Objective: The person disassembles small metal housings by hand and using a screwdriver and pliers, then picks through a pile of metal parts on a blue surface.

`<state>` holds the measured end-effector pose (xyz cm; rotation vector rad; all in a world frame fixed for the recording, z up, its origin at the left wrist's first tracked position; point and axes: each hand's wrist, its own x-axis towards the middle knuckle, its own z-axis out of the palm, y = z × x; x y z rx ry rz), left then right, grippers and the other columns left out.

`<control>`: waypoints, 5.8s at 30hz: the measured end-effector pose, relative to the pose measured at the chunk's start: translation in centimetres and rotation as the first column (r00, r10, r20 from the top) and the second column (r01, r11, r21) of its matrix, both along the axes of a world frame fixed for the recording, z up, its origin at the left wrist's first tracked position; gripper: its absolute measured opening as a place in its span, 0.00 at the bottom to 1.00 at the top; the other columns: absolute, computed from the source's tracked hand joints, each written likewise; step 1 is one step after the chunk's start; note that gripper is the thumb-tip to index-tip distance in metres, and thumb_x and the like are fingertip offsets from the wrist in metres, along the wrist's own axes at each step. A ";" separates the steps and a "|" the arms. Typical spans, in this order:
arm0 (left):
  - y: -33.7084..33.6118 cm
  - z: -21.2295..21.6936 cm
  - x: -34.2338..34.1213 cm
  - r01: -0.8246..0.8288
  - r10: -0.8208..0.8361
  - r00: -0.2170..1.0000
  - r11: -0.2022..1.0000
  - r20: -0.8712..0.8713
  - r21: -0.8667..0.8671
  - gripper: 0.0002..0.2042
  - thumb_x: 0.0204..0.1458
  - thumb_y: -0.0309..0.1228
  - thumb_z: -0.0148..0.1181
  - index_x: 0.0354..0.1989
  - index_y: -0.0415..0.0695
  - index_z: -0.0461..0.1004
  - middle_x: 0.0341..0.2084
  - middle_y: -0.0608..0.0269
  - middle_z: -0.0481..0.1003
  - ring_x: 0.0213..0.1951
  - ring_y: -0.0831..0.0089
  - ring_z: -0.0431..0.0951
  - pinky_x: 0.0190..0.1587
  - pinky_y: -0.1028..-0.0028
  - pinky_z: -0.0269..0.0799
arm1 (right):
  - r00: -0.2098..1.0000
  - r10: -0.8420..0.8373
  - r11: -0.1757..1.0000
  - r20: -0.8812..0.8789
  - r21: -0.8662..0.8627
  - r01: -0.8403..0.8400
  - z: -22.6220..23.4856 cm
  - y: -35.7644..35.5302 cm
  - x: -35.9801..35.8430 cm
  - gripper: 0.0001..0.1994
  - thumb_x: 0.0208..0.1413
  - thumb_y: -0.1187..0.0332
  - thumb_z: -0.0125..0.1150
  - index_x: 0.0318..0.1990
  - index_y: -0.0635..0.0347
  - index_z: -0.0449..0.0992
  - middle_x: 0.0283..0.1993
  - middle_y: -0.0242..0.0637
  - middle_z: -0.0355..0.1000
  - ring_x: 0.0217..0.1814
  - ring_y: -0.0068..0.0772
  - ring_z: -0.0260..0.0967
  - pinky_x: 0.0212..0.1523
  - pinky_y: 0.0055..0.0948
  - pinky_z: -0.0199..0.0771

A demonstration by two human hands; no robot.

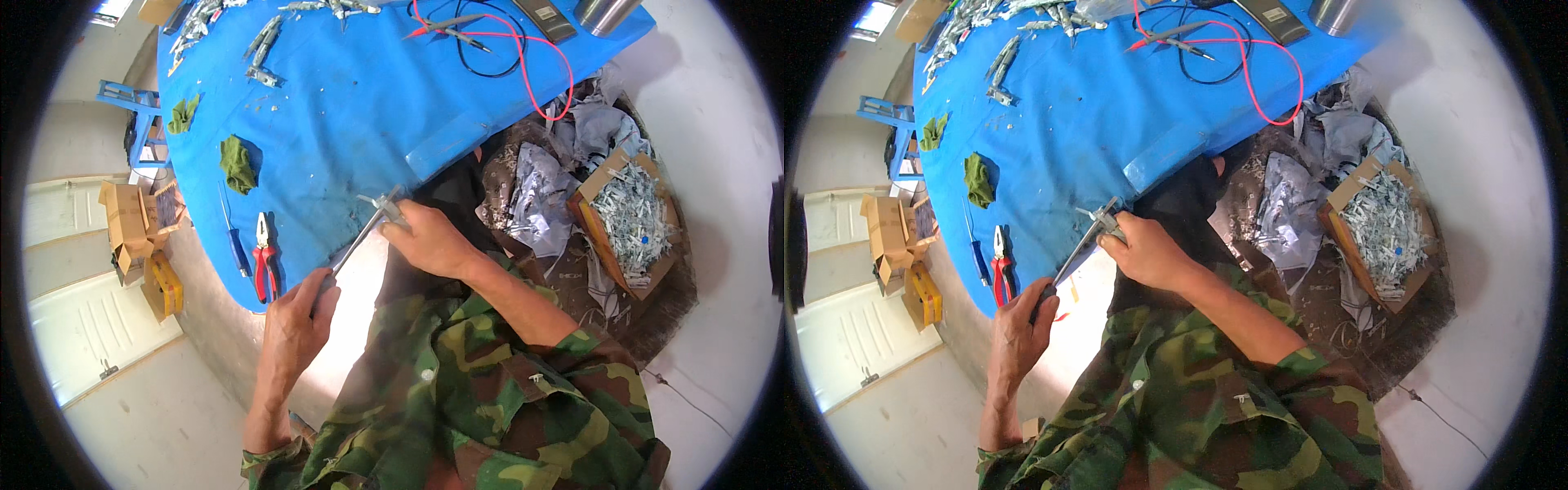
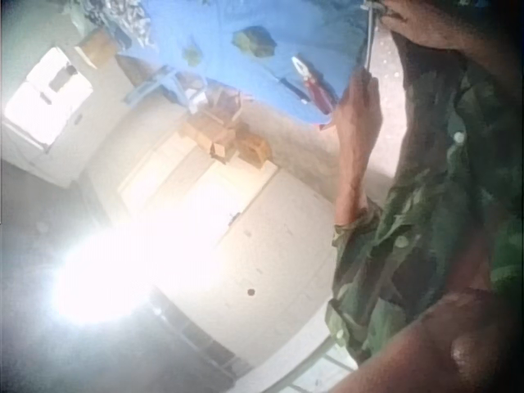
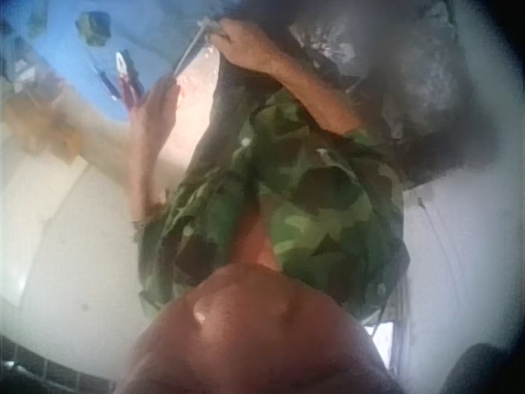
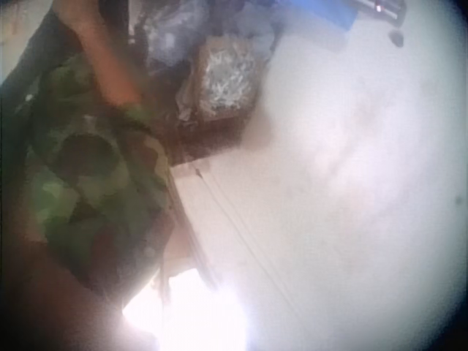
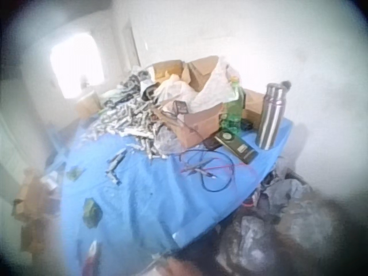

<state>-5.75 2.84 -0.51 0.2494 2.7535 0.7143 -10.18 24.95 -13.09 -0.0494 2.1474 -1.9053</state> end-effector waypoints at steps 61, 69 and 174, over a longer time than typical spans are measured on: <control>-2.6 -3.5 8.1 -0.230 0.178 0.965 0.928 0.193 0.293 0.16 0.61 0.38 0.62 0.48 0.38 0.79 0.24 0.61 0.78 0.25 0.75 0.74 0.30 0.73 0.70 | 0.950 -0.248 0.766 0.190 -0.563 0.312 0.9 2.6 5.7 0.14 0.63 0.76 0.60 0.54 0.69 0.71 0.48 0.41 0.76 0.47 0.28 0.78 0.39 0.23 0.81; -2.2 -3.4 7.7 -0.215 0.177 0.969 0.949 0.172 0.232 0.14 0.60 0.34 0.62 0.49 0.39 0.78 0.25 0.58 0.78 0.25 0.73 0.75 0.30 0.72 0.71 | 0.948 -0.283 0.777 0.148 -0.544 0.317 0.2 1.7 5.7 0.14 0.62 0.75 0.61 0.53 0.68 0.70 0.49 0.43 0.76 0.49 0.32 0.79 0.42 0.26 0.84; -0.1 -4.0 12.8 -0.230 0.226 0.973 0.949 0.043 0.216 0.19 0.56 0.25 0.63 0.57 0.39 0.74 0.34 0.47 0.80 0.33 0.61 0.84 0.37 0.67 0.78 | 0.927 -0.339 0.654 0.160 -0.668 0.355 -2.5 -1.8 6.3 0.07 0.66 0.74 0.56 0.49 0.62 0.74 0.48 0.40 0.77 0.43 0.31 0.79 0.43 0.30 0.83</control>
